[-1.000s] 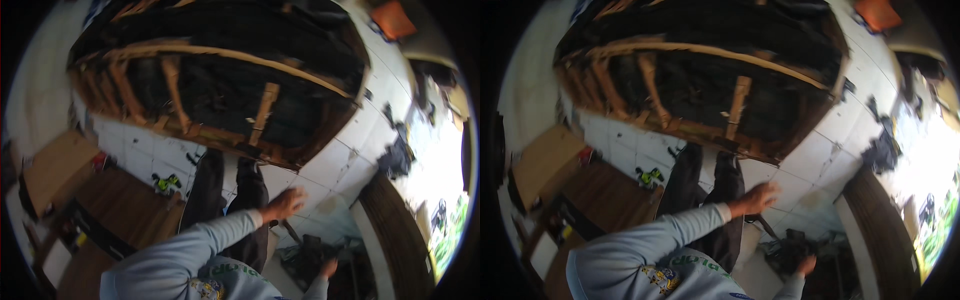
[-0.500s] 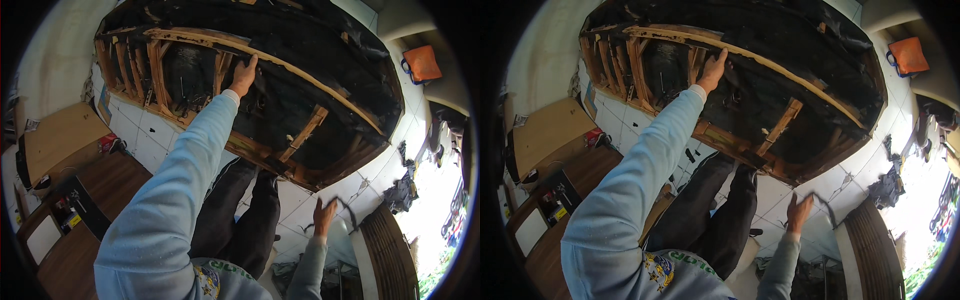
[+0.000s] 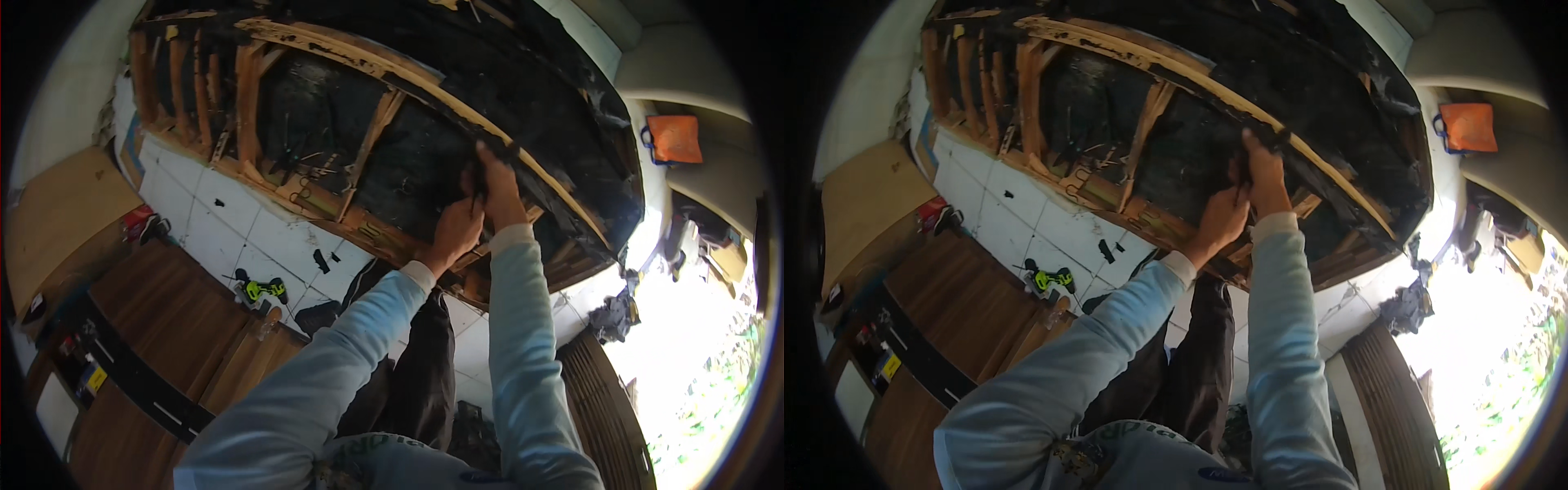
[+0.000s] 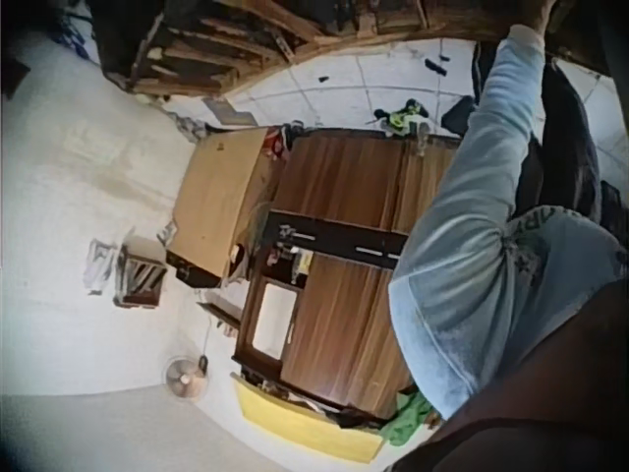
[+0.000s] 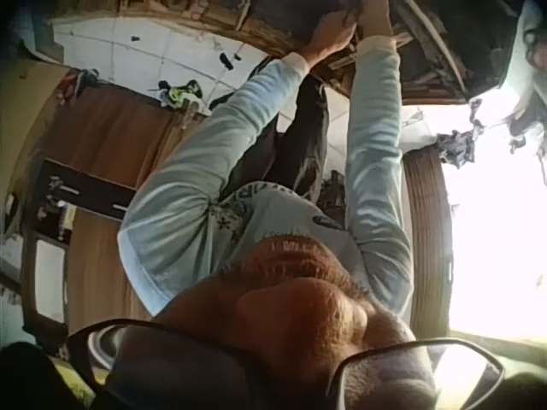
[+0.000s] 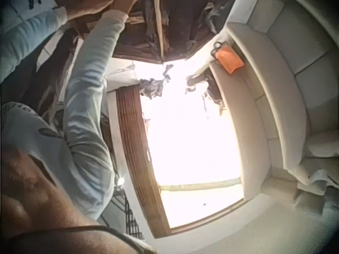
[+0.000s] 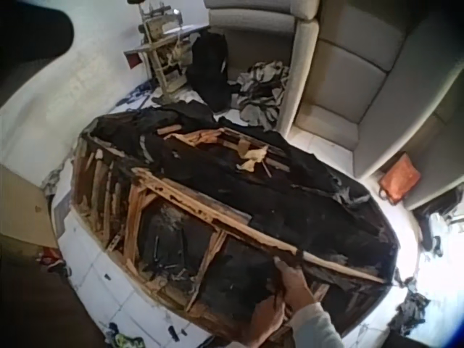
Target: The person removes black fabric and wooden slats from the underside of an overturned sofa frame. They use their hands to pull away the material and then use a hammer to strike the wooden frame, likely to loosen or remove components.
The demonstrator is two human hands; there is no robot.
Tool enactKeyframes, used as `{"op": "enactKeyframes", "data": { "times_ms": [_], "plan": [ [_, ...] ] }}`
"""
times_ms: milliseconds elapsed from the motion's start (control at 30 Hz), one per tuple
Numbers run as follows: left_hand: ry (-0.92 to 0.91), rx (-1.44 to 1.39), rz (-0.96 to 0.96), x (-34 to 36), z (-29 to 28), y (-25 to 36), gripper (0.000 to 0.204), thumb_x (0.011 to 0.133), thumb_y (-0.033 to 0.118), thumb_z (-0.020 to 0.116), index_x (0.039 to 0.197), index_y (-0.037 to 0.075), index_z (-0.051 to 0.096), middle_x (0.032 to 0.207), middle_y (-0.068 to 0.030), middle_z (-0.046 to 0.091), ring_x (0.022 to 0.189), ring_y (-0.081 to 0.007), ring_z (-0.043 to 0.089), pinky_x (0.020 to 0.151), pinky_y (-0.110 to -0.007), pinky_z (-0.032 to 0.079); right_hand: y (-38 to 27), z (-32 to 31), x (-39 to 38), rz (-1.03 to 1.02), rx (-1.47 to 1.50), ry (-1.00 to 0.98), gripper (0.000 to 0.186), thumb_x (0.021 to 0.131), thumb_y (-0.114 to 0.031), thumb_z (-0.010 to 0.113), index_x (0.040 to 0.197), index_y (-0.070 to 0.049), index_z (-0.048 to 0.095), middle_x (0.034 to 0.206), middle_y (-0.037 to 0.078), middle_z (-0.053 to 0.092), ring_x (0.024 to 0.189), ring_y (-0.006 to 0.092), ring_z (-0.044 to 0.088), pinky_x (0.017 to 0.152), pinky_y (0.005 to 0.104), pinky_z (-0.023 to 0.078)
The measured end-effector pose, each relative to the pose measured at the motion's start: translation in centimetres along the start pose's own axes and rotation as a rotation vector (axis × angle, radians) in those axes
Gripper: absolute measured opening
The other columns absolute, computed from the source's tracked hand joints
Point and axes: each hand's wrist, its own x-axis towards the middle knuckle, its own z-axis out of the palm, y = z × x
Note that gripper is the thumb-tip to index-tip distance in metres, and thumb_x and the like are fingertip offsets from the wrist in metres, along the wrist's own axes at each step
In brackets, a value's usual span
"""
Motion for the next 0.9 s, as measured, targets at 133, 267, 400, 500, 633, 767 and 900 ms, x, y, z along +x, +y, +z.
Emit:
{"op": "enactKeyframes", "data": {
  "times_ms": [133,267,400,500,633,767,900],
  "plan": [
    [-0.143,0.013,0.002,1.5,-1.4,-0.6,0.040,0.107,0.030,0.048,0.095,-0.004,0.066,0.089,-0.0300,0.068,0.085,-0.0497,0.065,0.074,-0.056,0.051,0.5,-3.2,5.5,0.008,0.412,-0.048,0.027,0.107,-0.031,0.059,0.108,-0.004,0.059,0.084,0.008,0.057,0.062,0.0184,0.052,0.052,0.0327,0.045],
    [-0.149,0.026,-0.201,1.2,-1.6,-0.2,0.041,0.107,0.032,0.048,0.097,-0.002,0.068,0.090,-0.0288,0.069,0.085,-0.0497,0.066,0.075,-0.055,0.051,1.6,-1.6,4.8,-0.027,0.254,0.005,0.032,0.109,-0.036,0.055,0.107,-0.004,0.057,0.078,0.006,0.055,0.055,0.0149,0.045,0.047,0.0312,0.038],
    [-0.091,0.086,-0.154,-1.4,3.4,2.5,0.039,0.105,0.030,0.047,0.096,-0.001,0.069,0.090,-0.0288,0.069,0.085,-0.0502,0.066,0.075,-0.054,0.053,2.0,-7.0,3.7,-0.167,0.232,-0.028,0.031,0.108,-0.037,0.058,0.113,-0.006,0.060,0.067,0.001,0.051,0.048,0.0132,0.043,0.044,0.0294,0.036],
    [-0.137,0.296,0.102,-7.8,9.6,4.2,0.034,0.104,0.026,0.049,0.096,0.000,0.070,0.091,-0.0281,0.071,0.085,-0.0494,0.068,0.076,-0.054,0.055,5.5,-15.9,0.4,-0.414,0.235,-0.099,0.026,0.106,-0.036,0.062,0.110,-0.011,0.062,0.061,-0.006,0.042,0.046,0.0089,0.040,0.042,0.0271,0.031],
    [-0.463,0.183,0.287,-20.7,24.4,6.3,0.025,0.101,0.025,0.056,0.103,0.005,0.071,0.093,-0.0240,0.072,0.090,-0.0434,0.070,0.080,-0.054,0.055,13.0,-37.5,-5.9,-0.550,-0.110,0.077,0.025,0.107,-0.034,0.062,0.106,-0.009,0.068,0.061,-0.007,0.042,0.048,0.0048,0.035,0.042,0.0267,0.028],
    [-0.742,-0.066,0.352,-25.2,33.1,15.3,0.024,0.099,0.029,0.066,0.101,0.006,0.070,0.101,-0.0155,0.071,0.101,-0.0372,0.068,0.090,-0.049,0.053,15.3,-60.0,-14.1,-0.378,-0.385,0.219,0.031,0.109,-0.021,0.051,0.090,0.001,0.062,0.073,0.002,0.056,0.069,0.0099,0.048,0.060,0.0326,0.039],
    [-0.374,-0.168,0.283,-17.6,29.3,17.5,0.022,0.098,0.026,0.069,0.101,0.004,0.071,0.104,-0.0153,0.072,0.101,-0.0366,0.068,0.090,-0.045,0.053,16.0,-67.9,-19.9,-0.337,-0.622,0.194,0.031,0.108,-0.022,0.054,0.091,0.003,0.061,0.074,0.003,0.059,0.069,0.0108,0.049,0.061,0.0328,0.042]
  ]
}}
